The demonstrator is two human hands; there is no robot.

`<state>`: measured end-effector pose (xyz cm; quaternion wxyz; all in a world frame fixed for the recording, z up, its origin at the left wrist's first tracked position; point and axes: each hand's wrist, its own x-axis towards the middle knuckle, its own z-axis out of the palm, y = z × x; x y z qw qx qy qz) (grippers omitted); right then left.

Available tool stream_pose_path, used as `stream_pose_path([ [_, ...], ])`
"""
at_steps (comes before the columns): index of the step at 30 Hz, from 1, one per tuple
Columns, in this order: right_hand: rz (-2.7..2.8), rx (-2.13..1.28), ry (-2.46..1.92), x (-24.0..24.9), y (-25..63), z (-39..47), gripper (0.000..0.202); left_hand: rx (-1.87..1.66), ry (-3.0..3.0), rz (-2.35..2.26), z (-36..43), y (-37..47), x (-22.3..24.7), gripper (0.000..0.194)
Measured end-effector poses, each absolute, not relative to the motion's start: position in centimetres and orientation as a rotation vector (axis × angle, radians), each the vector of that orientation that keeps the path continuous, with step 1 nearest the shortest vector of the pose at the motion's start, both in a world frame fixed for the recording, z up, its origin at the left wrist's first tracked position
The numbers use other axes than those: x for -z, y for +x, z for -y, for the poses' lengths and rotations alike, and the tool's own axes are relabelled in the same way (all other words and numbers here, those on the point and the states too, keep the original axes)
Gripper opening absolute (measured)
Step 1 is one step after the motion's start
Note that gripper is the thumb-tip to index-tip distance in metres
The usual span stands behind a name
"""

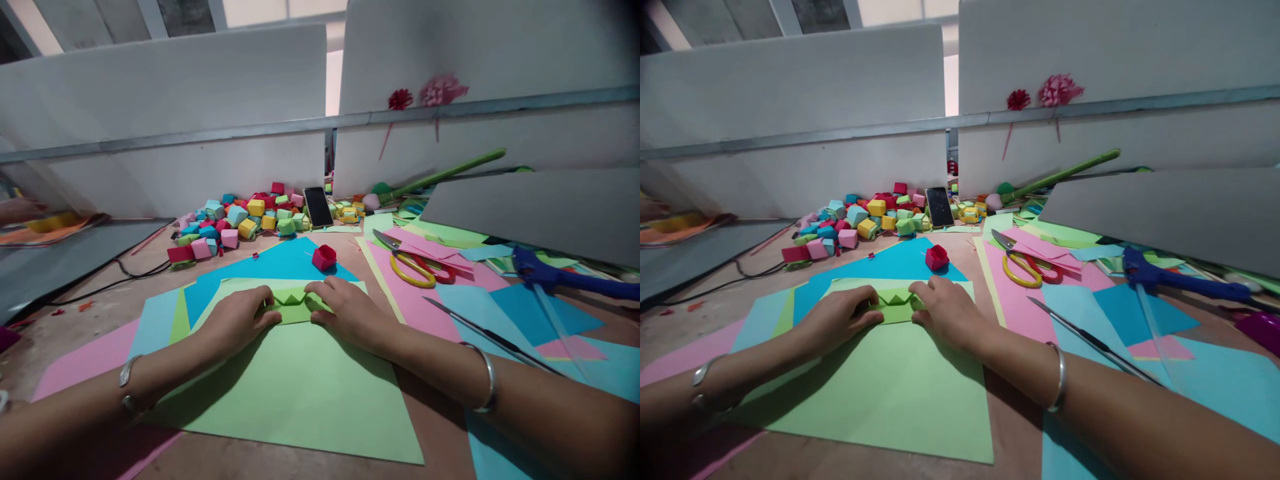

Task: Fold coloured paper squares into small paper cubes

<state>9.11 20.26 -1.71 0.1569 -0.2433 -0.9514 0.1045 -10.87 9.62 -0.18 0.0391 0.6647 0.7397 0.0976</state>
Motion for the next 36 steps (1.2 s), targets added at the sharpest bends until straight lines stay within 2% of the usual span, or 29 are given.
stream_pose_path([
  [5, 2.657, -0.447, -0.564, 1.9, 9.9, -20.8, 0.012, -0.317, 1.980, -2.289, -8.3, -12.0, 0.2, 0.013],
  [15, 2.675, -0.533, -0.587, 2.2, 10.4, -22.6, 0.013, -0.294, 2.167, -2.182, -8.1, -12.9, -1.3, 0.020],
  [17, 2.722, -0.488, -0.526, 2.0, 10.6, -22.3, 0.012, -0.303, 2.220, -2.152, -9.0, -12.1, -1.8, 0.025],
  [20, 2.731, -0.395, -0.419, 1.5, 10.9, -21.8, 0.030, -0.263, 2.263, -2.111, -10.1, -10.7, -2.1, 0.025],
  [24, 2.432, -0.385, -0.429, 1.0, 11.0, -21.8, 0.029, -0.252, 2.330, -2.030, -10.5, -9.8, -2.0, 0.026],
  [28, 2.322, -0.314, -0.353, 1.2, 10.8, -22.6, 0.040, -0.379, 2.401, -1.943, -10.2, -9.9, -2.2, 0.027],
  [36, 2.370, 0.119, 0.069, 2.0, 10.4, -21.9, 0.023, -0.644, 2.482, -1.639, -10.9, -10.8, -1.8, 0.031],
])
